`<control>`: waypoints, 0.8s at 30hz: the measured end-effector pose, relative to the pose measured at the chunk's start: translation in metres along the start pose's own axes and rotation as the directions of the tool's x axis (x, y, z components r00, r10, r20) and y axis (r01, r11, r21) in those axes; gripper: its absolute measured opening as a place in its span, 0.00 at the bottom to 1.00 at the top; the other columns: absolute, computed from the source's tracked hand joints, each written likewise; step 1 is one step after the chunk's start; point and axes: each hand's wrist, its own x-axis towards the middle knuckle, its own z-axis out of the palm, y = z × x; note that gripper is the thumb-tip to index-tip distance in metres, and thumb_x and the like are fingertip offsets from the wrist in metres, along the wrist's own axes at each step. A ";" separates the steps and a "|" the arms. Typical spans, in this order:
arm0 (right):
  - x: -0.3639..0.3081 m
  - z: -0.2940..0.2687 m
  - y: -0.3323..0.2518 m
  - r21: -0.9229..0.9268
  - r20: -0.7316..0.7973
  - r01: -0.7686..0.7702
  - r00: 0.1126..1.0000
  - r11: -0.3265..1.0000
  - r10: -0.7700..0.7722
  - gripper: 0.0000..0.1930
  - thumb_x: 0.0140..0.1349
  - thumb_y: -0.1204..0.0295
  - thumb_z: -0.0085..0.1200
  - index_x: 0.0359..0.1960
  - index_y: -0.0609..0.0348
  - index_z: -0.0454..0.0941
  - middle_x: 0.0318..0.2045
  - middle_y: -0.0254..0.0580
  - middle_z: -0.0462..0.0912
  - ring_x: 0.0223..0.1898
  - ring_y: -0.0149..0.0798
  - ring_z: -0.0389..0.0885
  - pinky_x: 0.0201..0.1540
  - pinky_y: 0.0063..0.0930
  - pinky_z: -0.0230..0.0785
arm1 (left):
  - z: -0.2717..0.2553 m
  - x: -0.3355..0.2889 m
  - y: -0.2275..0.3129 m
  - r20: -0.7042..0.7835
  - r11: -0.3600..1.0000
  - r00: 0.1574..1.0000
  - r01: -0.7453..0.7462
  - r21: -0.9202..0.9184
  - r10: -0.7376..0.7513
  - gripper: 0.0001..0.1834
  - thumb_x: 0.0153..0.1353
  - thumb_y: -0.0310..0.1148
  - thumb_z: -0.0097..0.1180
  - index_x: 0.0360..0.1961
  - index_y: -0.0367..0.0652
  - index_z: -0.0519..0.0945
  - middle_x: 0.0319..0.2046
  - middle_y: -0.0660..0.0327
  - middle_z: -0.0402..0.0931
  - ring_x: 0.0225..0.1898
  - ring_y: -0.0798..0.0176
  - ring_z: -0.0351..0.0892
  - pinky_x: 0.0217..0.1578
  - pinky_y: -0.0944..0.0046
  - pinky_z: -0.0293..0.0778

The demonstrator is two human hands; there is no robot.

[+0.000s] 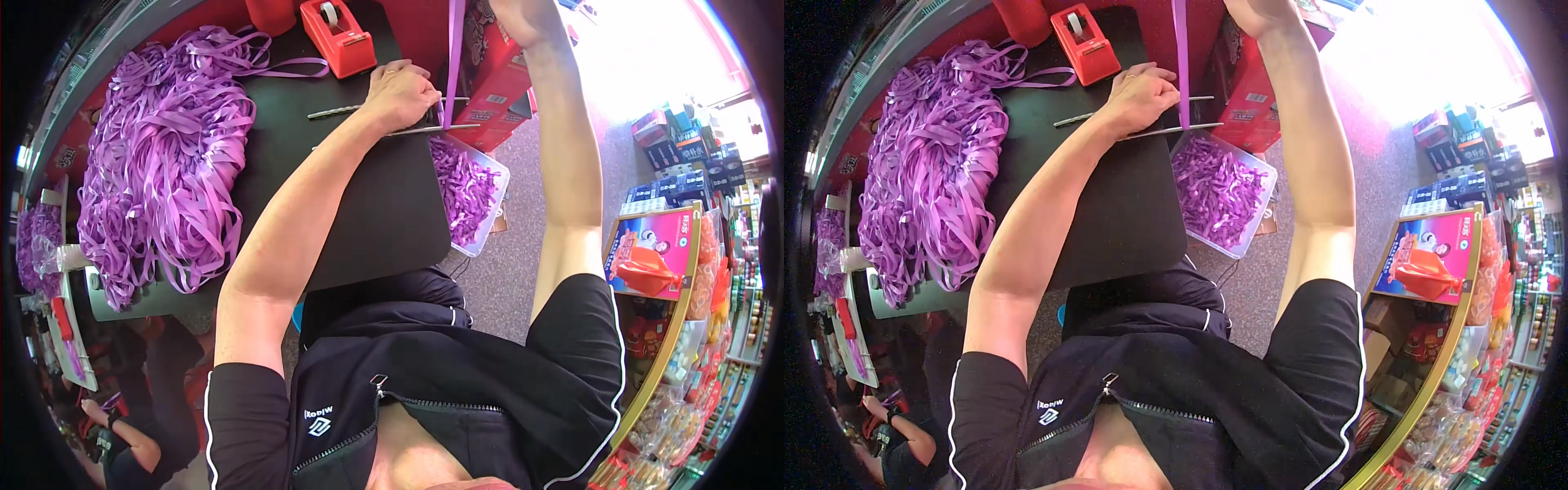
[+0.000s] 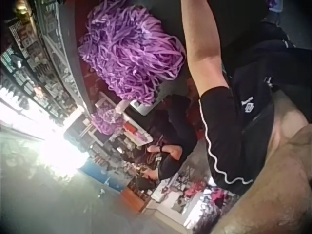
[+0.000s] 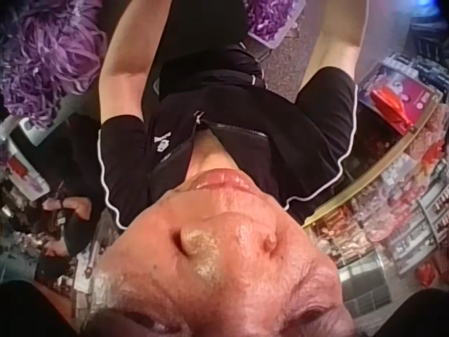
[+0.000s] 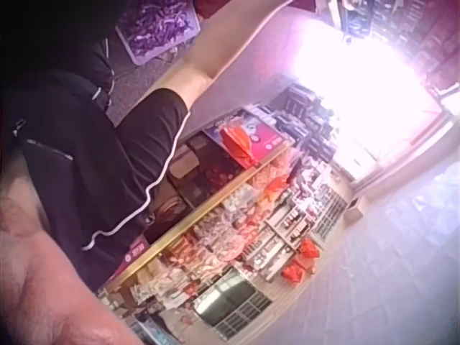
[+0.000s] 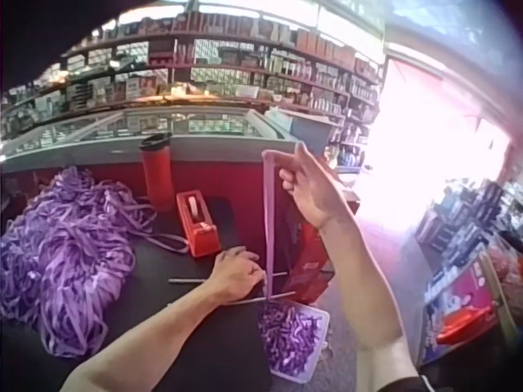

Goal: Tying purple ribbon loops using a small metal jig on a work table.

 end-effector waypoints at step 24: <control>-0.018 -0.003 -0.021 0.113 0.231 0.098 0.965 0.989 -0.122 0.37 0.70 0.43 0.27 0.50 0.67 0.77 0.48 0.50 0.81 0.47 0.38 0.77 0.47 0.26 0.63 | 0.000 0.005 0.003 0.121 0.997 0.991 0.052 0.064 -0.060 0.17 0.62 0.44 0.47 0.35 0.49 0.87 0.59 0.64 0.71 0.68 0.56 0.53 0.67 0.51 0.44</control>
